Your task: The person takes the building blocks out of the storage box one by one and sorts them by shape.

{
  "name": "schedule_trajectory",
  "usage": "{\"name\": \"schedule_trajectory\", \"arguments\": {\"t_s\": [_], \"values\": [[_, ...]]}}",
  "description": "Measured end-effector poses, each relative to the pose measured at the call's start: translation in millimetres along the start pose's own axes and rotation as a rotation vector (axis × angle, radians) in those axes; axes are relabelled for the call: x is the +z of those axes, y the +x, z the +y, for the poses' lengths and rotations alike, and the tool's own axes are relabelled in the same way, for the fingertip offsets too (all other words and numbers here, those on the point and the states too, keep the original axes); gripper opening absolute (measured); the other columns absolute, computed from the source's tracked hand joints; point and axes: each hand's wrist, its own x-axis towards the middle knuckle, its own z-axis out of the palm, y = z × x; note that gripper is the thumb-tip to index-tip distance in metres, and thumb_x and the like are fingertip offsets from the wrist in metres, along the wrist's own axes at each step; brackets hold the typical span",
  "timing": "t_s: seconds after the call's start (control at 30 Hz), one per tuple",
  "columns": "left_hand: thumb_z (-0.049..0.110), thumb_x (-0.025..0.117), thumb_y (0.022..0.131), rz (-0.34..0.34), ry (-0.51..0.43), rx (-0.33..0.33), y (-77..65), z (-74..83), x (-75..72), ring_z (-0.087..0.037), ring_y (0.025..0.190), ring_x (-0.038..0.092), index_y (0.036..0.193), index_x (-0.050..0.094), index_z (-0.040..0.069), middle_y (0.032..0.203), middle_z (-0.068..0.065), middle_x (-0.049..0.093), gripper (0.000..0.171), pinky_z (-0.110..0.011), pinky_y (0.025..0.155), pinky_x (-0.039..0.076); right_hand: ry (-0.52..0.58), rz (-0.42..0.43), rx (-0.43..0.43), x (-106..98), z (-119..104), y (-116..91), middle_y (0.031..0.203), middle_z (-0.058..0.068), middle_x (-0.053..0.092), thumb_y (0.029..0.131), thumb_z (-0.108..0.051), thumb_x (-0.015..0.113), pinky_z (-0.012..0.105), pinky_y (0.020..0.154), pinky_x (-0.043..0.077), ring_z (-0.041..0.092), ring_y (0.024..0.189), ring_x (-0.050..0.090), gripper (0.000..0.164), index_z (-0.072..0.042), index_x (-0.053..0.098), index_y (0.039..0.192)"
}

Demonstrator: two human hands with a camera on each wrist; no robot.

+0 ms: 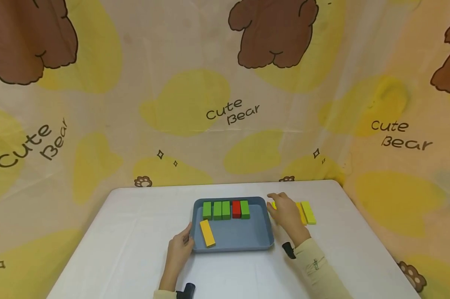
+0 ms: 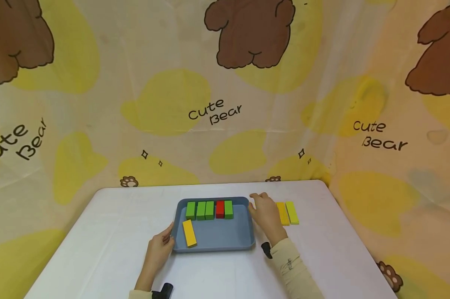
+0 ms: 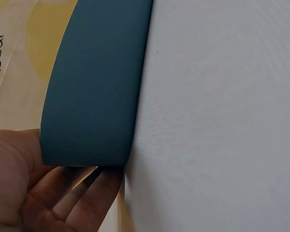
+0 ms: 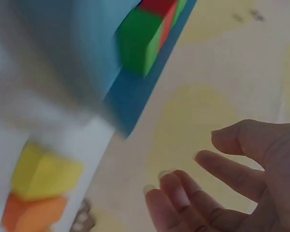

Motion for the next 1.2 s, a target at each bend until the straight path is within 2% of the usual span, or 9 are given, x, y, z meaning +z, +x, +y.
{"name": "schedule_trajectory", "arguments": {"t_s": [0.23,0.43,0.53,0.6,0.7,1.0,1.2], "values": [[0.001,0.055,0.09,-0.001,-0.002,-0.005,-0.6,0.6,1.1,-0.036,0.12,0.061,0.139,0.053,0.002,0.137,-0.02,0.056,0.05,-0.039,0.093,0.057,0.0,-0.018,-0.103,15,-63,-7,0.103,0.015,0.068,0.087,-0.024,0.071,0.038,0.063,0.059,0.025,0.076,0.065,0.031,-0.01,0.071,0.114],[0.001,0.055,0.09,-0.007,-0.003,-0.009,-2.0,0.2,1.1,-0.037,0.12,0.061,0.139,0.052,0.002,0.137,-0.02,0.056,0.05,-0.039,0.094,0.057,0.013,-0.021,-0.191,33,-98,-15,0.095,0.012,0.067,0.085,-0.024,0.071,0.032,0.051,0.054,0.022,0.065,0.061,0.027,-0.011,0.072,0.109],[0.001,0.054,0.09,-0.004,-0.003,0.0,-0.5,-0.3,0.9,-0.036,0.12,0.061,0.139,0.052,0.001,0.137,-0.02,0.056,0.049,-0.039,0.093,0.057,0.015,-0.083,-0.193,40,-113,-17,0.101,0.011,0.067,0.087,-0.026,0.07,0.034,0.056,0.057,0.023,0.075,0.065,0.029,-0.013,0.071,0.113],[0.001,0.054,0.09,-0.001,-0.003,0.005,0.4,-0.2,0.6,-0.036,0.12,0.061,0.139,0.052,0.0,0.137,-0.021,0.056,0.049,-0.038,0.093,0.057,0.018,-0.132,-0.183,46,-120,-18,0.105,0.012,0.067,0.088,-0.027,0.069,0.036,0.06,0.059,0.024,0.08,0.066,0.031,-0.013,0.07,0.116],[0.002,0.055,0.09,-0.005,-0.003,0.003,0.7,-0.1,0.3,-0.036,0.12,0.061,0.139,0.052,0.0,0.136,-0.021,0.056,0.049,-0.037,0.092,0.057,0.027,-0.163,-0.179,57,-130,-19,0.106,0.012,0.067,0.088,-0.026,0.069,0.036,0.066,0.061,0.024,0.083,0.067,0.031,-0.013,0.07,0.116],[0.003,0.055,0.089,-0.015,0.01,-0.015,1.2,-1.5,0.1,-0.038,0.119,0.06,0.139,0.053,0.001,0.135,-0.022,0.056,0.05,-0.04,0.093,0.057,0.003,-0.235,-0.201,82,-153,-27,0.106,0.013,0.068,0.087,-0.03,0.07,0.032,0.061,0.06,0.019,0.078,0.065,0.036,-0.011,0.069,0.118],[0.003,0.056,0.088,-0.017,-0.001,0.0,2.7,-3.2,0.6,-0.038,0.118,0.061,0.139,0.053,0.001,0.135,-0.022,0.056,0.051,-0.038,0.089,0.059,-0.028,-0.25,-0.212,89,-160,-29,0.098,0.012,0.065,0.086,-0.03,0.072,0.031,0.057,0.057,0.019,0.073,0.06,0.04,-0.009,0.067,0.119]]}}
